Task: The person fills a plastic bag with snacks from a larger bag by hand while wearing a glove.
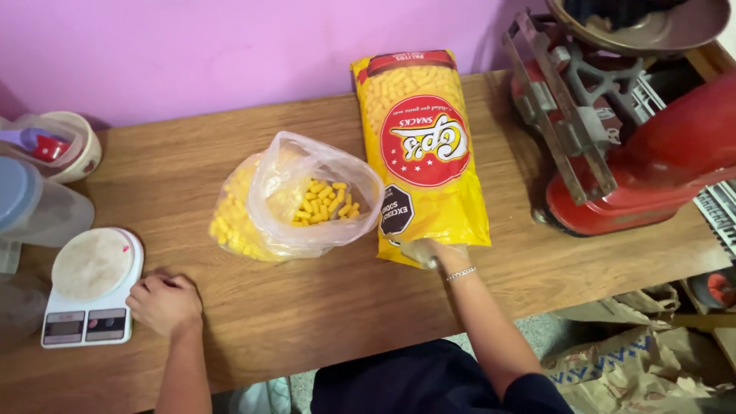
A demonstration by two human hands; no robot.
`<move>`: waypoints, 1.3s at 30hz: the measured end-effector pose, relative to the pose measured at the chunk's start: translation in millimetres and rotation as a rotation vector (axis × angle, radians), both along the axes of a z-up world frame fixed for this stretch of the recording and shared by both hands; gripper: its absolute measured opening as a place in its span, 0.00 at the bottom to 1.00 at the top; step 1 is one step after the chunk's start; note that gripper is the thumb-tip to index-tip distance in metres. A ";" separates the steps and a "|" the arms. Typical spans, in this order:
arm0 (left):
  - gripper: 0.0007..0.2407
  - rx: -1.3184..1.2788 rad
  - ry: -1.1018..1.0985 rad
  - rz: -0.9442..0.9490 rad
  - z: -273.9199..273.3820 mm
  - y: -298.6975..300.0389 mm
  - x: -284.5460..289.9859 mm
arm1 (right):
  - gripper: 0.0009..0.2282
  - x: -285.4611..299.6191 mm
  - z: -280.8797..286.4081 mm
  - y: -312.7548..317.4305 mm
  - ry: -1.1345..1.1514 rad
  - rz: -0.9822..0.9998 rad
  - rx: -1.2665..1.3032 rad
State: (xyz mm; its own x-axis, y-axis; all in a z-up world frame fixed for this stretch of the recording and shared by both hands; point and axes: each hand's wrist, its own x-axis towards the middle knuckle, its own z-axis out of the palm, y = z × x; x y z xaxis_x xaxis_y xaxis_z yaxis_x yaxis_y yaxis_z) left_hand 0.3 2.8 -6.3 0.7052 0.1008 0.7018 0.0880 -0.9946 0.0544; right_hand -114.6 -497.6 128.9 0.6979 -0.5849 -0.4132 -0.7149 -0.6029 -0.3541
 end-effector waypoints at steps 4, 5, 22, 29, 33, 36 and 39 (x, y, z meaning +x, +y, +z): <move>0.07 -0.006 0.019 0.011 1.2 -0.1 -2.0 | 0.20 -3.4 -4.6 5.8 -0.109 -0.043 0.040; 0.07 -0.013 0.001 0.000 1.6 -0.3 0.9 | 0.21 -3.9 -5.5 6.3 -0.145 -0.055 0.052; 0.10 0.005 0.030 0.022 0.9 1.2 -2.0 | 0.26 -84.9 -43.2 -5.3 -0.546 -0.135 0.174; 0.08 0.041 0.040 0.051 1.7 0.5 -1.5 | 0.37 -84.0 -4.6 11.4 -1.026 -0.321 0.846; 0.08 0.007 0.024 0.022 1.7 0.4 -1.5 | 0.35 -88.4 11.2 12.7 -1.060 -0.342 1.034; 0.09 0.017 0.033 0.028 0.3 2.6 -2.5 | 0.33 -93.6 10.9 11.7 -0.941 -0.161 0.675; 0.08 -0.001 0.022 -0.003 -0.8 3.8 -0.1 | 0.31 -97.9 5.1 12.7 -0.996 -0.117 0.828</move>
